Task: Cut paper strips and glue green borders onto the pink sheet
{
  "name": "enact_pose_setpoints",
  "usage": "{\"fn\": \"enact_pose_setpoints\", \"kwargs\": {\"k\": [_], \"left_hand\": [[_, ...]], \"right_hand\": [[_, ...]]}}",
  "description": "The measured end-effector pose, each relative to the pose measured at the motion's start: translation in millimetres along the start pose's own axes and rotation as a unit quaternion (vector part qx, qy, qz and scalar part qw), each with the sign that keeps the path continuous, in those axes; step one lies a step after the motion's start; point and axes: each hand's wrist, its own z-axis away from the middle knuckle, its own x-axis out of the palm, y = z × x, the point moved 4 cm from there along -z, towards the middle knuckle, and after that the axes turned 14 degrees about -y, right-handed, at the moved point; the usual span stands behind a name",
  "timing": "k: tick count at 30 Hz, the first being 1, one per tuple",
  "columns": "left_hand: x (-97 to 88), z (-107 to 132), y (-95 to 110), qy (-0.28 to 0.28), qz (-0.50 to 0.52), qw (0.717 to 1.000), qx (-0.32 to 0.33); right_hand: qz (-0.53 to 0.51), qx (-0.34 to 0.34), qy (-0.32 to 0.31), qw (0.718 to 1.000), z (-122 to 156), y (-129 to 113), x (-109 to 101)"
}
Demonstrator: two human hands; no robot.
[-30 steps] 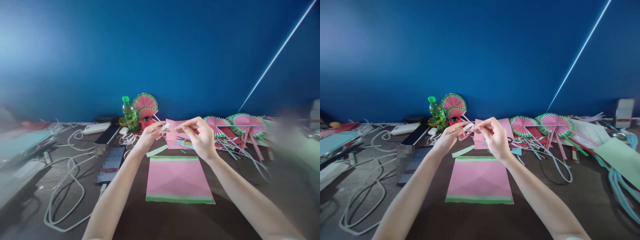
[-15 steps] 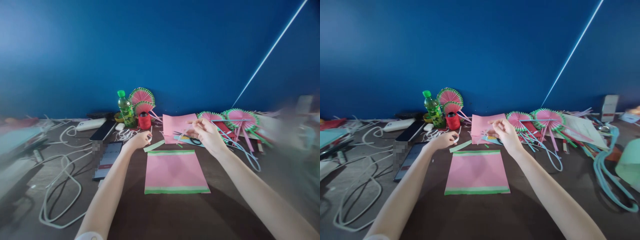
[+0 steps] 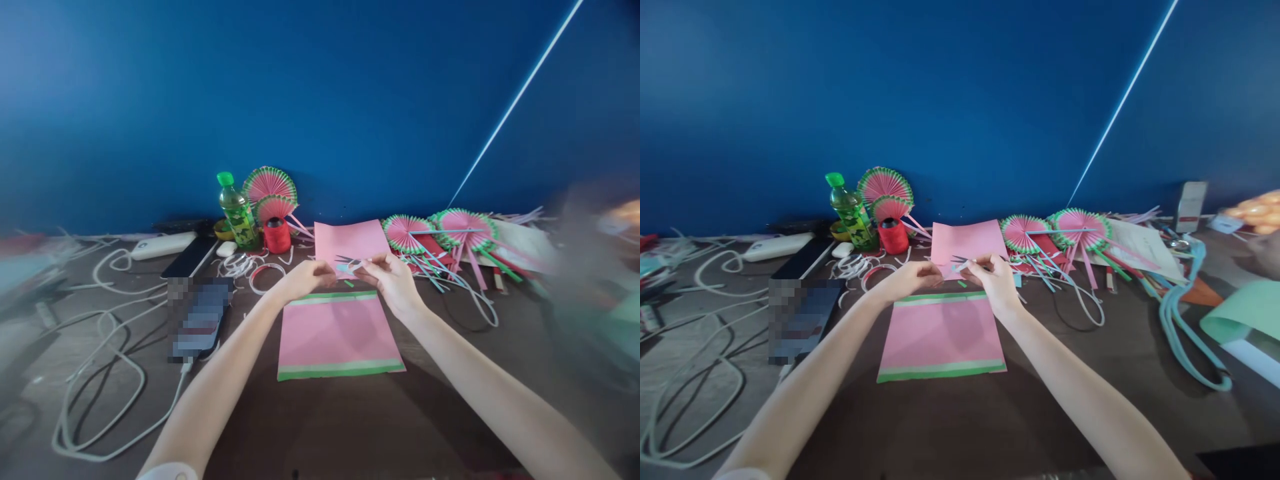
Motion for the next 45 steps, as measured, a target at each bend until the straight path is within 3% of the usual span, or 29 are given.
{"fn": "enact_pose_setpoints", "kwargs": {"k": [5, 9, 13, 19, 24, 34, 45], "left_hand": [[-5.5, 3, -6, -0.012, -0.019, 1.000, -0.020], [-7.8, 4, -8, -0.025, -0.055, 0.998, -0.037], [0.9, -1, -13, -0.031, -0.072, 0.995, -0.068], [19.6, -11, -16, 0.027, -0.123, 0.990, -0.071], [30.0, -18, -16, 0.003, -0.127, 0.992, -0.022], [36.7, -27, -30, -0.034, -0.128, 0.990, -0.044], [38.5, -27, -29, -0.057, -0.181, 0.979, -0.068]], "right_hand": [[0.106, 0.011, -0.011, 0.994, -5, 2, -18], [0.226, -0.026, 0.062, 0.972, -15, -5, -50], [0.295, -0.052, 0.026, 0.954, -26, 1, -66], [0.381, -0.057, -0.056, 0.921, -28, 22, -64], [0.423, -0.068, -0.070, 0.901, -24, 24, -63], [0.419, -0.059, -0.084, 0.902, -24, 24, -66], [0.413, -0.065, -0.084, 0.905, -25, 23, -65]]}}
